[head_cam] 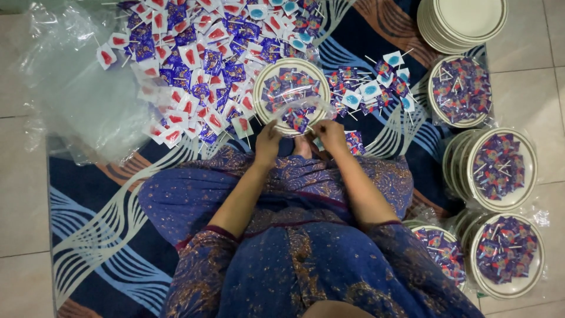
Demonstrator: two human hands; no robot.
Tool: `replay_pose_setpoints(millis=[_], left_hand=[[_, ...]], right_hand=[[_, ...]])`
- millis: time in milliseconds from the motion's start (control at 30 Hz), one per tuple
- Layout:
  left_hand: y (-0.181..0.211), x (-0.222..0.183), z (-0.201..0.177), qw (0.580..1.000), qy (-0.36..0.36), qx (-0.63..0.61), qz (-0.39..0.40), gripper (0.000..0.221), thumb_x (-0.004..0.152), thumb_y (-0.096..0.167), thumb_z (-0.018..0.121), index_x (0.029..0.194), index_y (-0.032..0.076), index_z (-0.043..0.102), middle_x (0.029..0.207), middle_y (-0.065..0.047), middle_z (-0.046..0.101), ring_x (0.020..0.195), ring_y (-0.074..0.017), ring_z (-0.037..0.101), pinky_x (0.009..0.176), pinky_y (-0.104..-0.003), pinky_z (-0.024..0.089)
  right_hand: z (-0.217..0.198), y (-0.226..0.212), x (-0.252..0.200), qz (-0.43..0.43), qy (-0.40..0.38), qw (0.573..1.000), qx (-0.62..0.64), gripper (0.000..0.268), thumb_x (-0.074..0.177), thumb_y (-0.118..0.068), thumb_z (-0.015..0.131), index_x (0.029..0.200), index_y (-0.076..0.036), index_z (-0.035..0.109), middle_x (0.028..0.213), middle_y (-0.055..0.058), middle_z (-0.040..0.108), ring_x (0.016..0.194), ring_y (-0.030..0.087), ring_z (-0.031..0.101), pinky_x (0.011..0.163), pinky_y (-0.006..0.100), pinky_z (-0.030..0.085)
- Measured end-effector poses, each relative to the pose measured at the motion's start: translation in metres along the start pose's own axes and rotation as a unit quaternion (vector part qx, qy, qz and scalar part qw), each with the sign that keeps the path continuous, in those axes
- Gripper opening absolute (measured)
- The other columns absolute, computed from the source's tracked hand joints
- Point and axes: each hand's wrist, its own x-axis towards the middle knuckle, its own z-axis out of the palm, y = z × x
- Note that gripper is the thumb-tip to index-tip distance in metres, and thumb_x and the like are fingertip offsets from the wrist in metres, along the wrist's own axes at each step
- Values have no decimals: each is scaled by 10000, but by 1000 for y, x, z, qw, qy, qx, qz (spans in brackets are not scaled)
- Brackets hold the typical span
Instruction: The person picks up a plate, places several small packets onto it, and slides the plate into a plastic bag. They then continue to arrange more packets onto subsequent plates from a pile and stack the finished items.
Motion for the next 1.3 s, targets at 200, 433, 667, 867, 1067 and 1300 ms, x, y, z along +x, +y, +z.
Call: replay_pose_setpoints(millis=[200, 433, 667, 867, 1067, 1300], left_hand=[[-4, -2, 0, 997, -38, 6, 67, 466, 876, 50, 727, 1335, 58, 647, 1376, -244, 587, 1244, -382, 606, 1054, -439, 503], [-44, 23, -13, 970, -45, 175, 162, 476, 819, 115, 755, 1290, 140, 695, 1393, -140, 592, 1381, -306, 497, 1203, -411, 337], [-56, 33, -9, 963, -69, 209, 156, 497, 844, 208, 739, 1335, 185, 667, 1461, -111, 520, 1425, -297, 445, 1209, -407, 340], [-27, 19, -14, 973, -83, 184, 114, 477, 869, 165, 716, 1343, 169, 660, 1463, -127, 507, 1441, -304, 419, 1216, -413, 334], [-20, 16, -14, 985, -89, 111, 96, 451, 887, 118, 696, 1336, 153, 665, 1485, -187, 451, 1319, -414, 529, 1133, -476, 439], [-15, 17, -15, 986, -91, 99, 100, 451, 882, 50, 704, 1328, 110, 665, 1441, -225, 463, 1280, -476, 528, 1082, -499, 483]], right_hand=[[32, -27, 23, 4, -5, 1000, 1, 137, 906, -207, 693, 1002, -270, 768, 995, 70, 755, 987, 345, 725, 849, 489, 597], [1, -83, -5, -130, 72, 979, -140, 215, 978, -179, 612, 1172, -235, 683, 1187, 61, 660, 1081, 293, 704, 866, 469, 605], [-1, -80, -4, -308, 93, 937, -134, 442, 820, -87, 573, 1231, -190, 701, 1257, 99, 638, 1062, 327, 666, 899, 410, 561], [-7, -19, 21, -289, 150, 946, -10, 348, 834, -91, 606, 1153, -168, 720, 1081, 122, 705, 1061, 353, 666, 898, 472, 545], [-77, 45, 47, -70, 212, 974, -29, 280, 785, -52, 751, 1034, -175, 718, 1019, 49, 653, 974, 291, 678, 849, 408, 574], [-66, 51, 4, 250, -192, 939, -133, 1322, 491, -225, 1037, 1601, -322, 327, 1569, 376, 209, 1220, 620, 556, 979, 673, 511]])
